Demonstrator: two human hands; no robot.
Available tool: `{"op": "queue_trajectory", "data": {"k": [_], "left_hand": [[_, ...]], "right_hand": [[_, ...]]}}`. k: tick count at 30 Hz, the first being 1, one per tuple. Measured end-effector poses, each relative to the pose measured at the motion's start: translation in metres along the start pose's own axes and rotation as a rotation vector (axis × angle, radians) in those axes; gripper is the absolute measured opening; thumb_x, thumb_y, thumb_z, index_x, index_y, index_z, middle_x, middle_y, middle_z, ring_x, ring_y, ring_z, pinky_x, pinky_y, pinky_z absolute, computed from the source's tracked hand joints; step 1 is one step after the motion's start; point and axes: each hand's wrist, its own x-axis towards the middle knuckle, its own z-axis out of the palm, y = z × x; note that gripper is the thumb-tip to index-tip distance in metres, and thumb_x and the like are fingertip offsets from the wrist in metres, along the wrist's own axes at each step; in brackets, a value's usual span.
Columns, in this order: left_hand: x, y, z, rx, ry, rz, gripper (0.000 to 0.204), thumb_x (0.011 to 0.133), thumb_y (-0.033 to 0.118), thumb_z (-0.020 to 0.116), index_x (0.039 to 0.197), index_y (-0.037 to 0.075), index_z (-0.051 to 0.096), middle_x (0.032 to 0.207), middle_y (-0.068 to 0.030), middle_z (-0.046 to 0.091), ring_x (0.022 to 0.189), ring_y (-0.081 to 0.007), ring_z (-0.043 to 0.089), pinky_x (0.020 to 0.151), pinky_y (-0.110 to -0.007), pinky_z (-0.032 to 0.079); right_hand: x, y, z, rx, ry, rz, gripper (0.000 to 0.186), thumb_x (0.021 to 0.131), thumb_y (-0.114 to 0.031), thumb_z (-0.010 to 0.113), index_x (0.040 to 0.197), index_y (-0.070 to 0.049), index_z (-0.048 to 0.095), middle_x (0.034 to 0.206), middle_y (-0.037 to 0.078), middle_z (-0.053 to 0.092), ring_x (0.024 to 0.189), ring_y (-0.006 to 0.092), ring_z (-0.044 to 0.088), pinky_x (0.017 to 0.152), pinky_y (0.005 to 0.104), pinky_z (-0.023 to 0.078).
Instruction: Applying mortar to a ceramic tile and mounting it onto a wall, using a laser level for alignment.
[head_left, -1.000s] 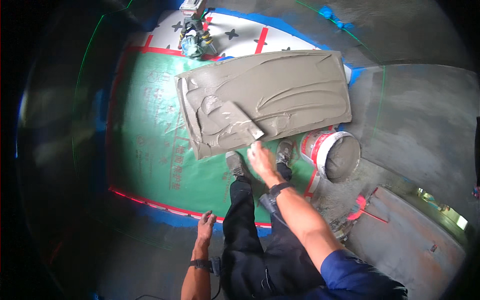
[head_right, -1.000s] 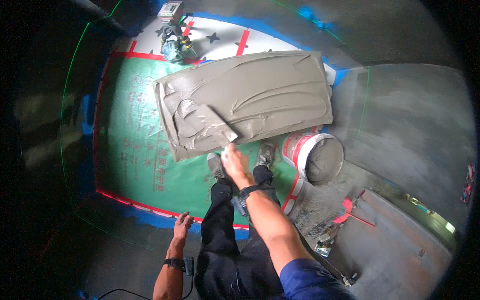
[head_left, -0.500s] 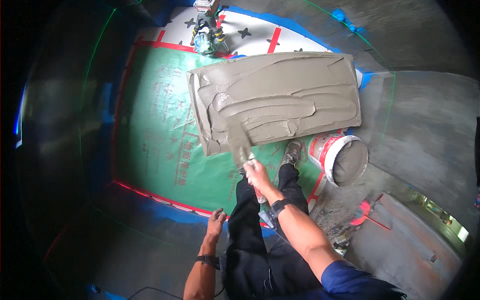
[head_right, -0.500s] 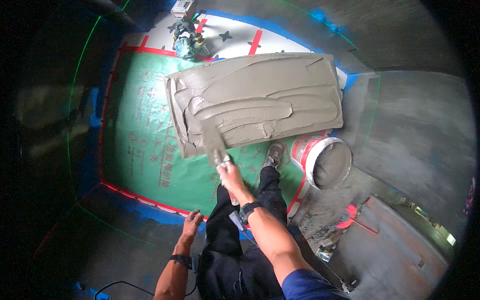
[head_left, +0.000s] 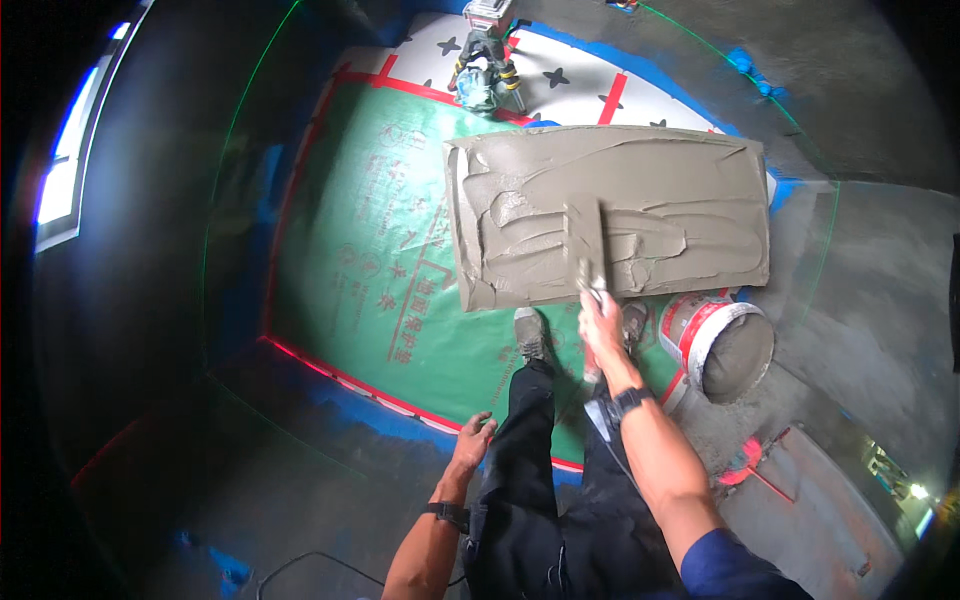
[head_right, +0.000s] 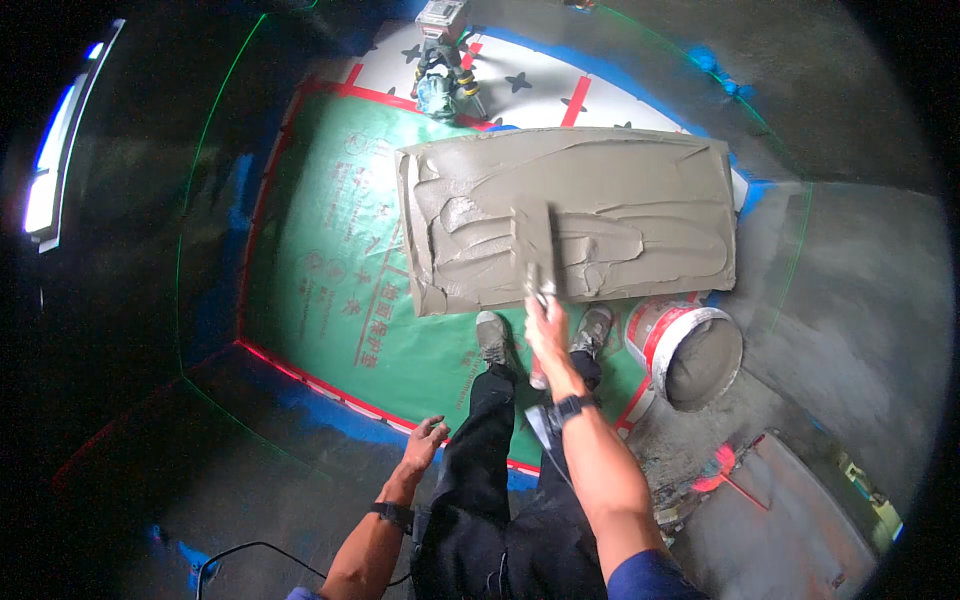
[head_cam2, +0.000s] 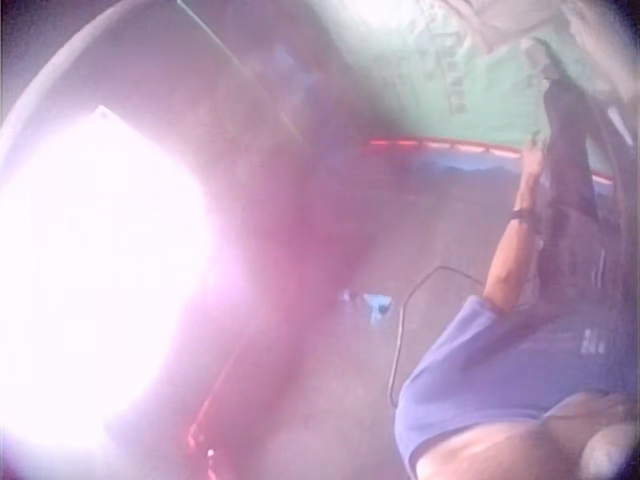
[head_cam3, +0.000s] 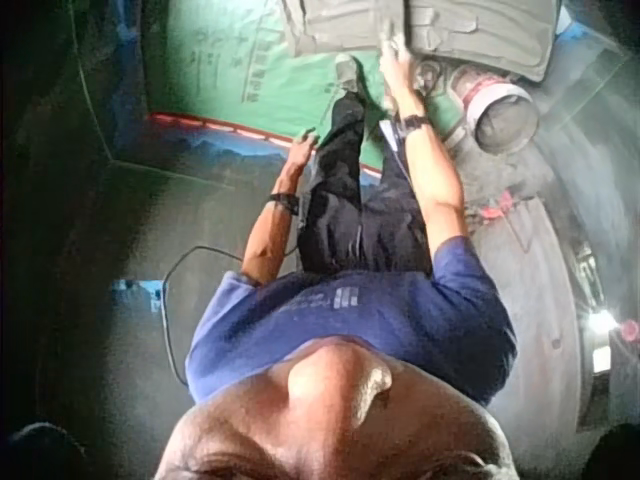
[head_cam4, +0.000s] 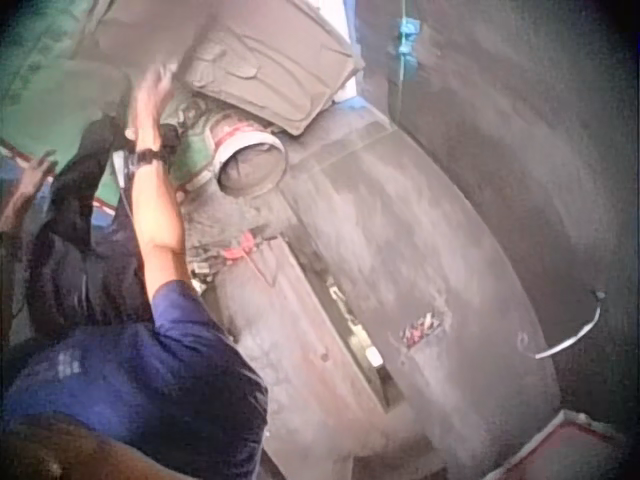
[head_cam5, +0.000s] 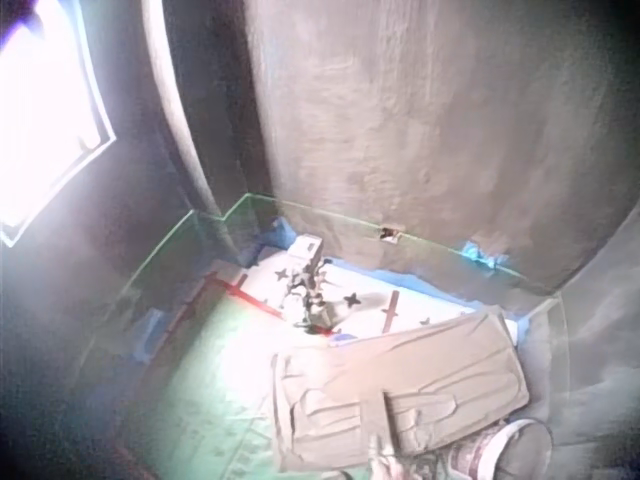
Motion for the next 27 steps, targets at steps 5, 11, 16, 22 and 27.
{"op": "queue_trajectory", "data": {"k": [5, 11, 16, 22, 27], "left_hand": [[0.0, 0.028, 0.009, 0.005, -0.038, 0.016, 0.051, 0.095, 0.028, 0.058, 0.134, -0.001, 0.046, 0.113, -0.0135, 0.063, 0.105, -0.019, 0.058, 0.093, -0.032, 0.045], [-0.021, -0.003, -0.012, -0.026, 0.022, -0.001, 0.051, 0.095, 0.028, 0.058, 0.134, -0.002, 0.046, 0.111, -0.0119, 0.063, 0.104, -0.0188, 0.058, 0.092, -0.032, 0.045], [0.007, 0.013, -0.002, -0.073, -0.009, 0.091, 0.048, 0.093, 0.027, 0.06, 0.131, -0.002, 0.05, 0.11, -0.0151, 0.064, 0.103, -0.0206, 0.06, 0.092, -0.033, 0.046], [0.018, -0.006, 0.025, -0.042, -0.016, 0.011, 0.047, 0.094, 0.024, 0.058, 0.129, -0.005, 0.049, 0.106, -0.0126, 0.064, 0.099, -0.0185, 0.06, 0.09, -0.03, 0.046], [-0.003, 0.005, -0.011, -0.12, 0.061, 0.016, 0.048, 0.095, 0.024, 0.058, 0.132, -0.005, 0.046, 0.109, -0.0136, 0.063, 0.101, -0.0195, 0.059, 0.089, -0.03, 0.046]], "right_hand": [[0.016, -0.013, 0.073, -0.102, -0.254, 0.033, 0.026, 0.093, -0.032, 0.057, 0.095, -0.006, 0.055, 0.065, 0.003, 0.054, 0.048, 0.0119, 0.05, 0.042, 0.0272, 0.041], [-0.031, -0.001, 0.05, -1.034, -0.129, -0.2, 0.036, 0.091, -0.037, 0.053, 0.101, -0.003, 0.057, 0.088, 0.029, 0.064, 0.083, 0.0469, 0.062, 0.073, 0.0519, 0.05], [0.062, -0.03, -0.004, -0.68, 0.297, -0.543, 0.036, 0.09, -0.036, 0.058, 0.1, -0.002, 0.055, 0.078, 0.021, 0.067, 0.068, 0.0433, 0.064, 0.06, 0.0477, 0.05], [0.107, -0.054, 0.044, -0.788, 0.102, -0.413, 0.033, 0.09, -0.035, 0.055, 0.101, -0.003, 0.058, 0.087, 0.025, 0.067, 0.084, 0.0434, 0.066, 0.074, 0.0558, 0.05], [0.075, -0.087, 0.053, -1.014, 0.171, -0.162, 0.038, 0.092, -0.036, 0.049, 0.11, -0.002, 0.053, 0.092, 0.026, 0.066, 0.09, 0.0452, 0.064, 0.078, 0.0543, 0.05]]}}
